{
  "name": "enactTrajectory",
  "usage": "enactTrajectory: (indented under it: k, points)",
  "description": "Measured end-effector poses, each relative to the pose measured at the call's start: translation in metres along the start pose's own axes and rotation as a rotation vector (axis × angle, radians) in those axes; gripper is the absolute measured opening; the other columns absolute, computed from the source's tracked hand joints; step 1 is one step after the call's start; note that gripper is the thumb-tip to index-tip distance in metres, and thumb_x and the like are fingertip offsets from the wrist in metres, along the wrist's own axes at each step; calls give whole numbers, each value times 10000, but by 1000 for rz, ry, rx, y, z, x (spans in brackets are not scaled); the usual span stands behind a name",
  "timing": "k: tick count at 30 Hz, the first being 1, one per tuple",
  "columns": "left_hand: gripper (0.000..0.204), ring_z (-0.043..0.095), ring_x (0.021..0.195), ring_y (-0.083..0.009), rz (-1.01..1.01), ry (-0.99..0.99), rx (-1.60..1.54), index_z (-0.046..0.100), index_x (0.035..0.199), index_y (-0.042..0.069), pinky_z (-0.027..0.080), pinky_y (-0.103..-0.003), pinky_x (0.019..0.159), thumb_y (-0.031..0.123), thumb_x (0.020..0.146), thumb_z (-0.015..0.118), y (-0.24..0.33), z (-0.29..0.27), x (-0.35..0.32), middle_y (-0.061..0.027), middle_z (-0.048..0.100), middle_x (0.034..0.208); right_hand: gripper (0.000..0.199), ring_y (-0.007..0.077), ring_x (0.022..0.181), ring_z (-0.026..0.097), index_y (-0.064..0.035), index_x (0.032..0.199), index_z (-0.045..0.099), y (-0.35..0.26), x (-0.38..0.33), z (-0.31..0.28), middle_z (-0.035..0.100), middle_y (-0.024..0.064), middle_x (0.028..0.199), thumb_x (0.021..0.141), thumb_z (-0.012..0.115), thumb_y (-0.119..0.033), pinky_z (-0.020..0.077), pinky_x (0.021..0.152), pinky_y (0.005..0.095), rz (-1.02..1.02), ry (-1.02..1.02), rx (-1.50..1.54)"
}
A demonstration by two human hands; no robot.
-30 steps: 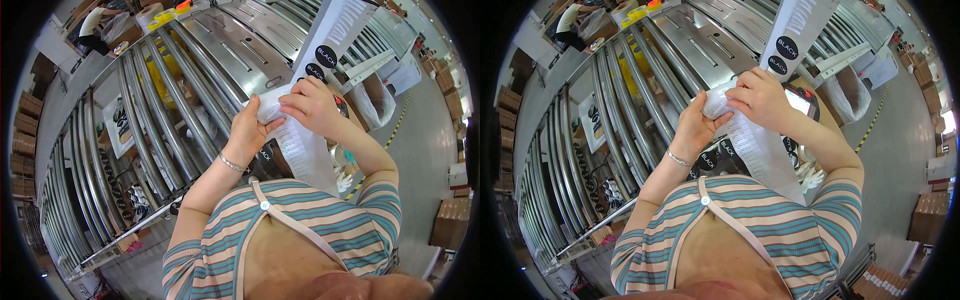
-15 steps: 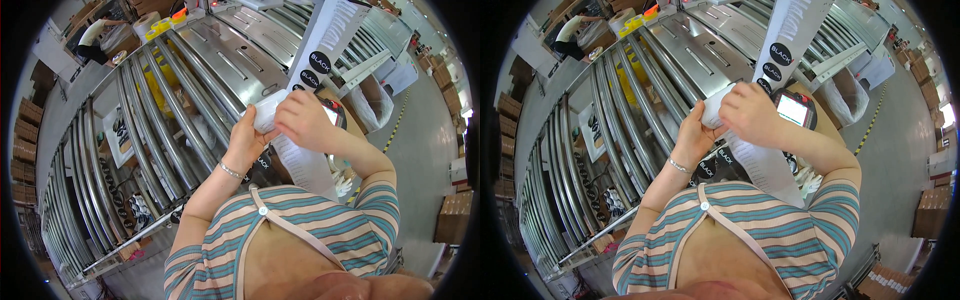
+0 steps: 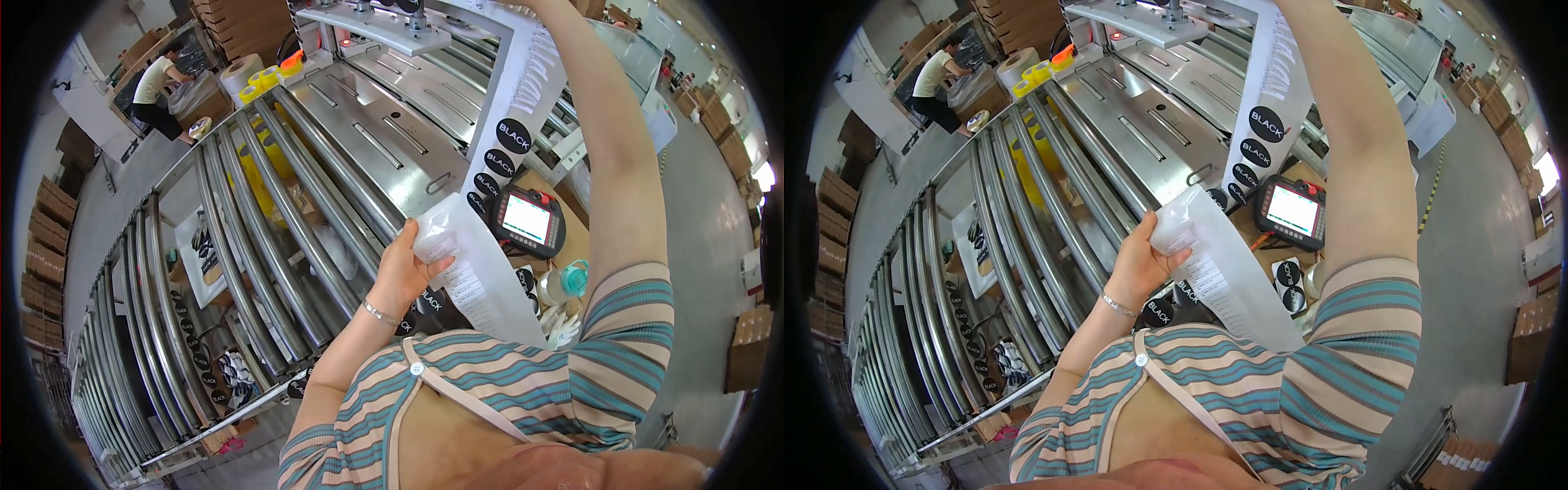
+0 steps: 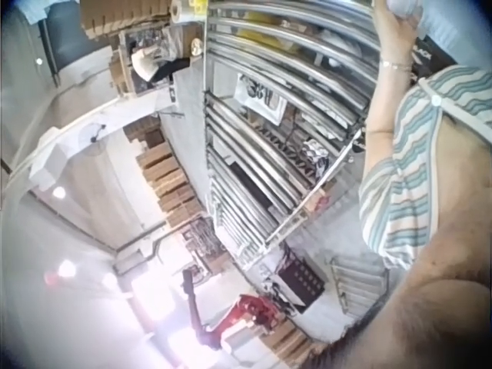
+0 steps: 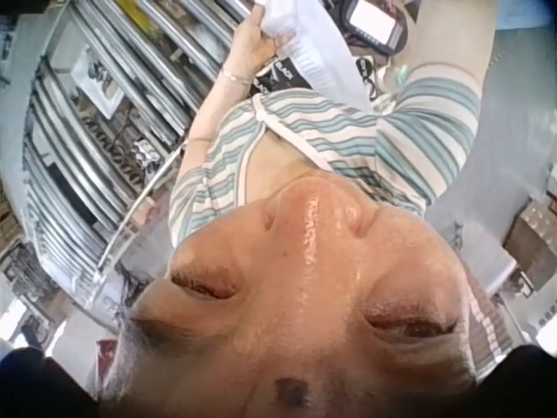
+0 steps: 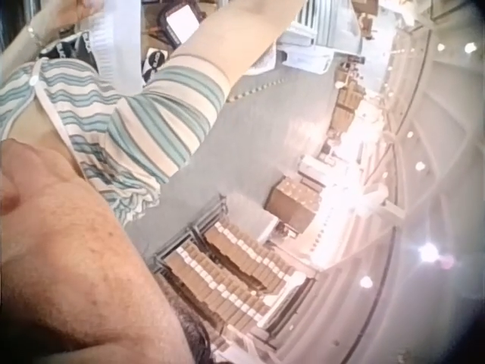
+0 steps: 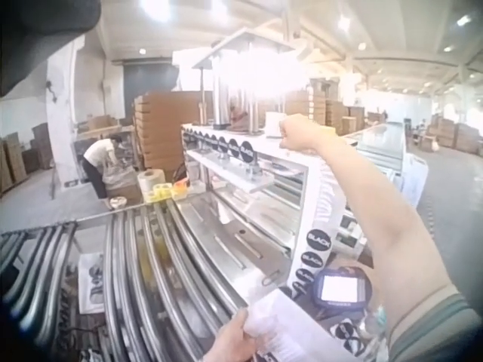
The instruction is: Applying labels and packing lists to plastic containers on a factory floor.
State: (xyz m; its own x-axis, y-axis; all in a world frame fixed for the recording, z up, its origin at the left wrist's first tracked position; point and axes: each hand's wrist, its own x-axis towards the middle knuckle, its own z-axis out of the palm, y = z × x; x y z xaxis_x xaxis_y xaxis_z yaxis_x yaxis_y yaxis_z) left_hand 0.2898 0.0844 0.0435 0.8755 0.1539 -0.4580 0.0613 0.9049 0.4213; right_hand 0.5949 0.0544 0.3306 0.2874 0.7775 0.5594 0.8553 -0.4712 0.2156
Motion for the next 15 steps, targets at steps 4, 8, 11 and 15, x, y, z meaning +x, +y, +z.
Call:
enactTrajectory:
  k: [4,8,11,15]
  points:
    - [370,545,979,-268,-11,31,-8,436,1137,48,548,-353,682,345,930,362,1,-6,4,-129,508,1111,279,318,796,611,-27,788,643,5,13,2,629,179,787,613,648,-244,490,718,395,-80,-80,133]
    - [364,545,977,-266,-16,30,-11,439,1133,50,551,-347,671,342,929,366,2,-7,6,-127,508,1111,277,312,817,611,-20,766,651,1,24,10,632,178,812,599,663,-241,490,733,394,115,-128,-262]
    - [363,548,974,-265,-11,40,0,443,1132,50,552,-346,665,342,929,366,4,-5,4,-125,513,1108,276,309,821,611,-18,769,650,26,15,-10,631,179,818,590,670,-227,491,734,393,-301,-125,350]
    - [370,555,967,-263,-32,28,0,446,1134,50,553,-344,665,347,929,364,3,-4,6,-123,522,1101,278,309,822,611,-20,770,651,4,26,10,631,179,823,578,678,-219,492,734,392,103,-110,-300]
